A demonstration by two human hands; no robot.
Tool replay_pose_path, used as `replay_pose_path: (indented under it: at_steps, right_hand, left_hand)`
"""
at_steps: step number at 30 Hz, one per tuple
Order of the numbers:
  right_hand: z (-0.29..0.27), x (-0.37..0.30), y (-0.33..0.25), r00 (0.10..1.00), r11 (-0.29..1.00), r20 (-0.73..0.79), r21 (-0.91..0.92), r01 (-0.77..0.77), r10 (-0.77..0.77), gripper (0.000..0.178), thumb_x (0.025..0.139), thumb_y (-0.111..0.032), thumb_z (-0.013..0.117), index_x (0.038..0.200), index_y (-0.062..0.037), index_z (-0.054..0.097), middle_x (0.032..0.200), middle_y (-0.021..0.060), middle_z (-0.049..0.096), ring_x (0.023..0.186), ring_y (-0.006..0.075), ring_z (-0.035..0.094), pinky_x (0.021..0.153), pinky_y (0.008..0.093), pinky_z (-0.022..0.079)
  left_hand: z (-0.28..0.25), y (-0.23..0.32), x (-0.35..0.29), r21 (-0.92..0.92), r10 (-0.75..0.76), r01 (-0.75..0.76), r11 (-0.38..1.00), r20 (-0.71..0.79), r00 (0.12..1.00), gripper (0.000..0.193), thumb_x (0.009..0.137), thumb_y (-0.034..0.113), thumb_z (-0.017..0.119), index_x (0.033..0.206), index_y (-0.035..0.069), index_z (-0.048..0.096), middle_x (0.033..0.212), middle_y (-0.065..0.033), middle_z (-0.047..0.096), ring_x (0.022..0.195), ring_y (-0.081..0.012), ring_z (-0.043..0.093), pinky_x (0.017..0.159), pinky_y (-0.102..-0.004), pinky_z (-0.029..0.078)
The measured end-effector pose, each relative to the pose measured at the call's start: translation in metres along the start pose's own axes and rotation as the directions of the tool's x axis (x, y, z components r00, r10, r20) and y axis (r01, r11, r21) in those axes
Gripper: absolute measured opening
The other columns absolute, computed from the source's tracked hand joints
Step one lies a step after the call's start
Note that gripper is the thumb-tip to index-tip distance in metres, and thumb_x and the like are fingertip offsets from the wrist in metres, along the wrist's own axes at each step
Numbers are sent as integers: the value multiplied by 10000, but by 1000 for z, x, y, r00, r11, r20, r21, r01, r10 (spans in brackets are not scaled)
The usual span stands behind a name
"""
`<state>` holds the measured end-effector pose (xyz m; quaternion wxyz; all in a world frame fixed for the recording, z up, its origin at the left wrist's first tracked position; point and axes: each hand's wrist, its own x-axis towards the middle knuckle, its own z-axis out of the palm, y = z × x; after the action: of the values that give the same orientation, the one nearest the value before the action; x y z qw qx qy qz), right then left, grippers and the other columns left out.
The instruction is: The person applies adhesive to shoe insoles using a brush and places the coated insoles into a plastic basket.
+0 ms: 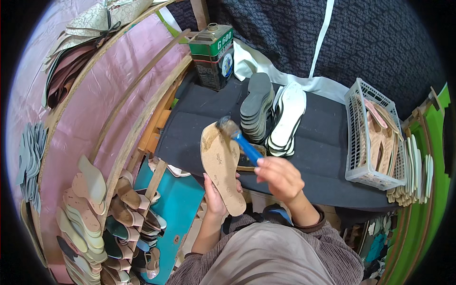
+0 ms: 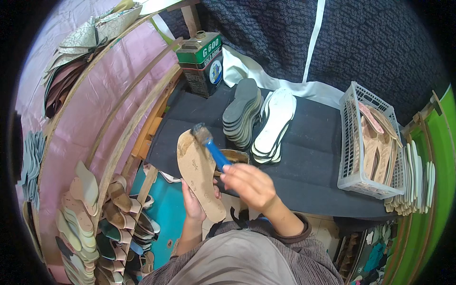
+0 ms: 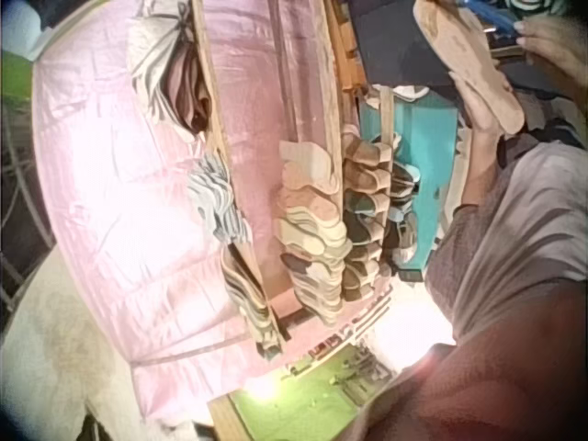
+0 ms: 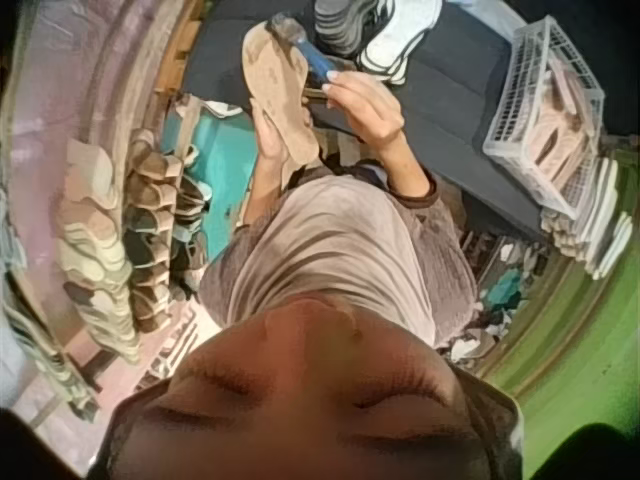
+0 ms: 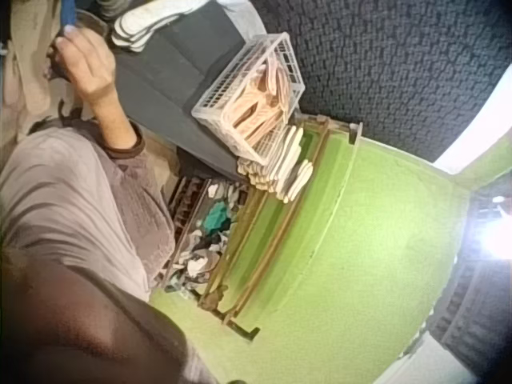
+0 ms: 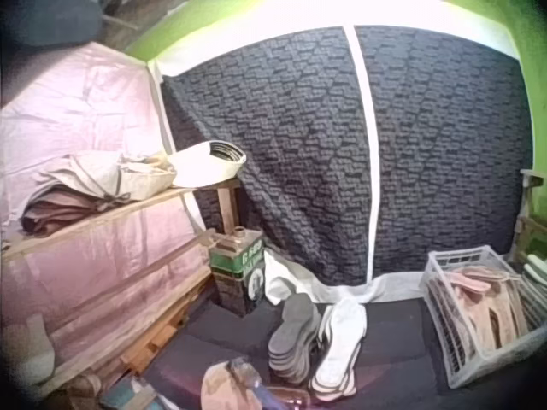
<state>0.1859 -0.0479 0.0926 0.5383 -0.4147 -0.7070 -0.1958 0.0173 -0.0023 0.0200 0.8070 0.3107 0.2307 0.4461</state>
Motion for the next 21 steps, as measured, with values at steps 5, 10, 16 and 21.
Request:
replay_pose_path:
  at_steps: [5,10,16,21]
  right_hand:
    - [-3,-2,-6,979,968,132,219,124,-155,262,653,9,716,908,14,656,965,135,660,806,258,656,704,317,564]
    - [-9,-1,2,999,1000,32,-15,9,-8,318,593,-3,761,892,-3,653,968,131,663,822,257,658,699,316,562]
    - [-12,-4,-8,965,955,198,277,112,-170,173,697,-12,667,868,10,661,969,130,661,834,240,656,683,307,565]
    - [-15,-2,-1,992,992,93,92,81,-90,211,663,6,697,871,7,662,964,133,659,811,246,657,670,312,565]
  left_hand:
    - [3,4,-1,-53,4,-14,999,-167,986,676,944,578,141,1168,34,475,943,-132,573,641,-224,565,582,-352,477]
    - [-1,3,-4,-71,22,-23,997,-15,1000,670,945,578,135,1112,41,499,898,-124,595,635,-227,572,593,-354,486]
    - [2,7,-2,-65,47,-54,996,-106,993,670,943,583,149,1099,38,508,833,-114,606,654,-234,590,622,-364,499]
    - [-5,3,-2,-102,44,-42,994,13,999,663,944,581,154,1164,51,485,868,-114,604,688,-231,595,626,-364,501]
